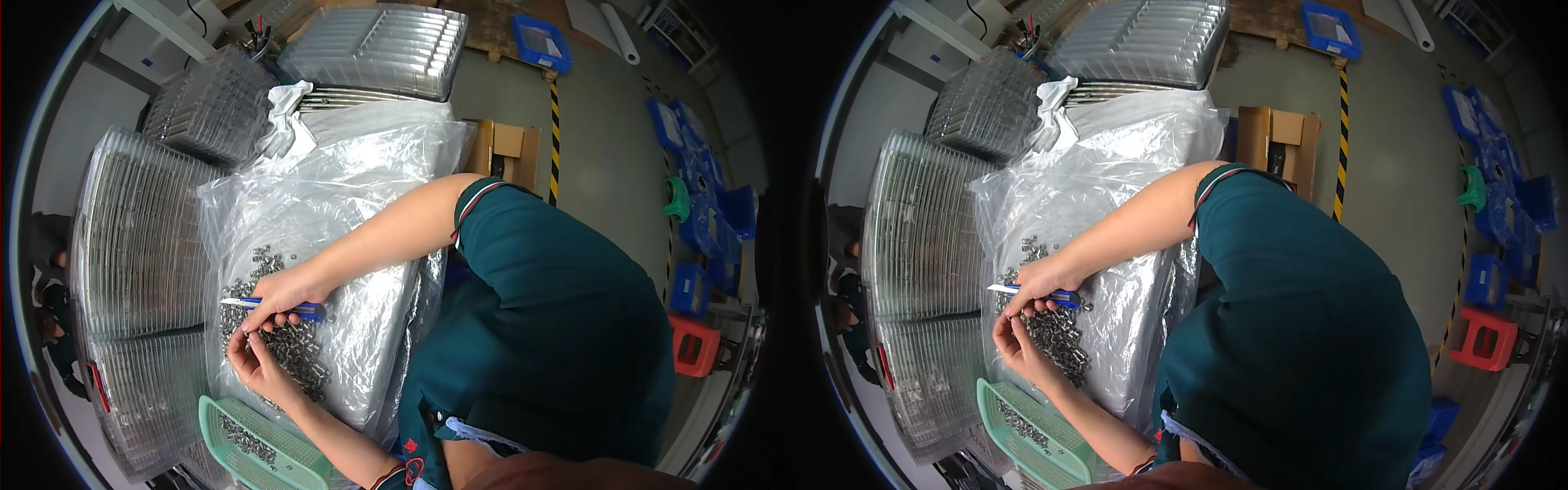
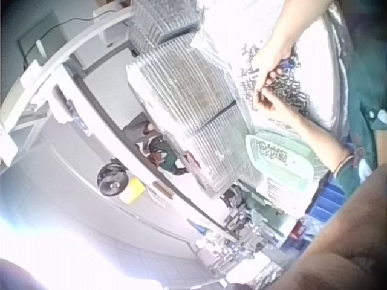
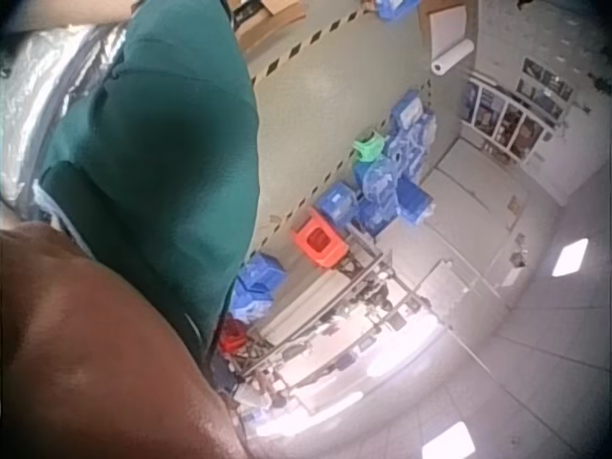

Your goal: The person picks up small metal parts from a pile one by one, trims them using a utility knife, and places the parts into a plastic basket.

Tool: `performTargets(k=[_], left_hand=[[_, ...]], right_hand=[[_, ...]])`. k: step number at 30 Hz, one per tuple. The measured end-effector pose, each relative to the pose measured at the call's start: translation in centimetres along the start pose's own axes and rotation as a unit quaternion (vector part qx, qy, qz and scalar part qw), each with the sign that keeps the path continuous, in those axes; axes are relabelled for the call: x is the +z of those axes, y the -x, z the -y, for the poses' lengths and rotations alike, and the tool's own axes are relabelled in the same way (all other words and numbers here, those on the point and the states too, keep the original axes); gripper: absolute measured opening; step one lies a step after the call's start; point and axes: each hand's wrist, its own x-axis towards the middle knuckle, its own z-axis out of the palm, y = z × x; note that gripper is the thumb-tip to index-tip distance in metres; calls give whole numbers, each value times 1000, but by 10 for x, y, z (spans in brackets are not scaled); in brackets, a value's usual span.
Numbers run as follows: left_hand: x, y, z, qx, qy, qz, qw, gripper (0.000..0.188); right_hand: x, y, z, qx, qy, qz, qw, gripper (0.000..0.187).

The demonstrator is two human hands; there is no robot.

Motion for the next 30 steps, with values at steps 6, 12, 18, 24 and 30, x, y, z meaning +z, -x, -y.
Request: performTargets(k=[6,12,18,24,30], left_hand=[[-1,0,1,-12,15,-5,1000,16],[-1,0,1,2,-7,-16,1000,17],[-2,-1,-5,69,-171,-16,983,18],[0,2,2,38,-103,-49,993,20],[-3,-1,0,9,-30,-26,999,16]], right_hand=[[-1,-1,-1,0,-2,13,1000,27],[-1,-1,0,5,-3,16,1000,28],[1,4,6,30,-6,10,999,24],[-2,-2,2,45,-21,22,999,22],[1,-2,6,63,-34,-2,997,21]])
